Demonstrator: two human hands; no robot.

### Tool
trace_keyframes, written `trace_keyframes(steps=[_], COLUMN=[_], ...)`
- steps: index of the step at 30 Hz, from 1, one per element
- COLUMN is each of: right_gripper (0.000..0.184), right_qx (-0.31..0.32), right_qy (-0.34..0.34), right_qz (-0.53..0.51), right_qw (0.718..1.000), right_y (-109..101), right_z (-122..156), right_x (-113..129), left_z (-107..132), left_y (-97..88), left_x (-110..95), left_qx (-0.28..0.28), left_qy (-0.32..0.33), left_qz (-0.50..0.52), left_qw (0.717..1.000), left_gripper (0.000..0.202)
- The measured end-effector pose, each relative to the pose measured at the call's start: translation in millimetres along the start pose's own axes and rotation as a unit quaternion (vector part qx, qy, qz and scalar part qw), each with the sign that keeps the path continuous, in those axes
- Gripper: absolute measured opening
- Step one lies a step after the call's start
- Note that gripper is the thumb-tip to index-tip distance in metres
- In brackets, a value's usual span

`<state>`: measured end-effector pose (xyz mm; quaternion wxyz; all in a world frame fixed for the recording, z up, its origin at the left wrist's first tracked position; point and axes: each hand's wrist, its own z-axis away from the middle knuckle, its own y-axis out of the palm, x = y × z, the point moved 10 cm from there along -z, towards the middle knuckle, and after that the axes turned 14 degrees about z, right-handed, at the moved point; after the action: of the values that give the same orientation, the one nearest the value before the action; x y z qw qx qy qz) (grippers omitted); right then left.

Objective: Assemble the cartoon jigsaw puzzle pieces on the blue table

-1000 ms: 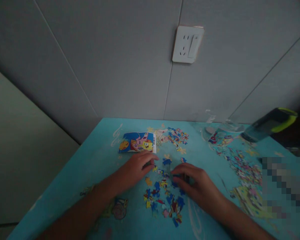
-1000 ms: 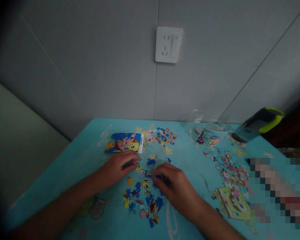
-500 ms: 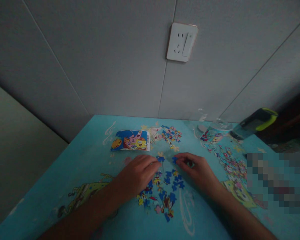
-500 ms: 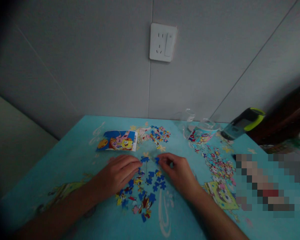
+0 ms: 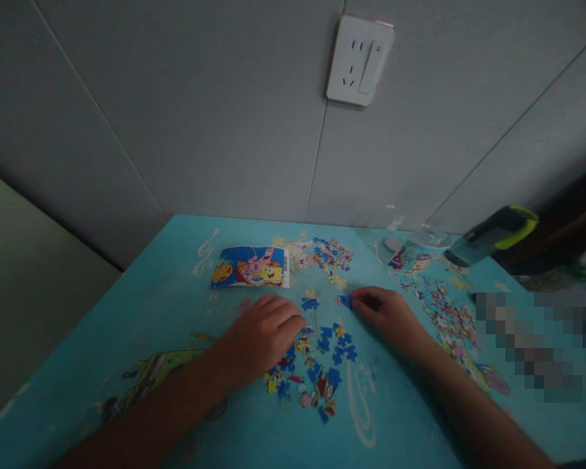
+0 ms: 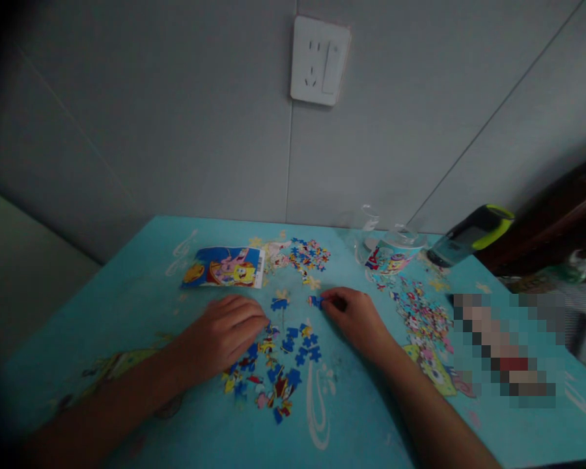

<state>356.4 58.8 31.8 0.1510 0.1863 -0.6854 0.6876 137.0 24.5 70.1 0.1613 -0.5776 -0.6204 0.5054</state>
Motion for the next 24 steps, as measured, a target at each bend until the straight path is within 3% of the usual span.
trace_keyframes(steps=[16, 24], right_gripper=[0.022, 0.021], right_qx=[-0.057, -0.045], right_qy=[-0.06, -0.094], right_qz=[0.068, 0.078], right_qw=[0.994, 0.991], right_y=[-5.9, -3.7], right_z=[2.1, 2.8], right_x=[10.8, 19.9], left_z=[-0.1, -0.6], left_y=[-0.1, 1.7], left_x=[-1.4, 0.7], left_qx=[0.003, 0.026], left_qy=[0.004, -0.01], left_qz=[-0.022, -0.011], left_qw=[1.0, 1.0], left_gripper=[0.016, 0.015])
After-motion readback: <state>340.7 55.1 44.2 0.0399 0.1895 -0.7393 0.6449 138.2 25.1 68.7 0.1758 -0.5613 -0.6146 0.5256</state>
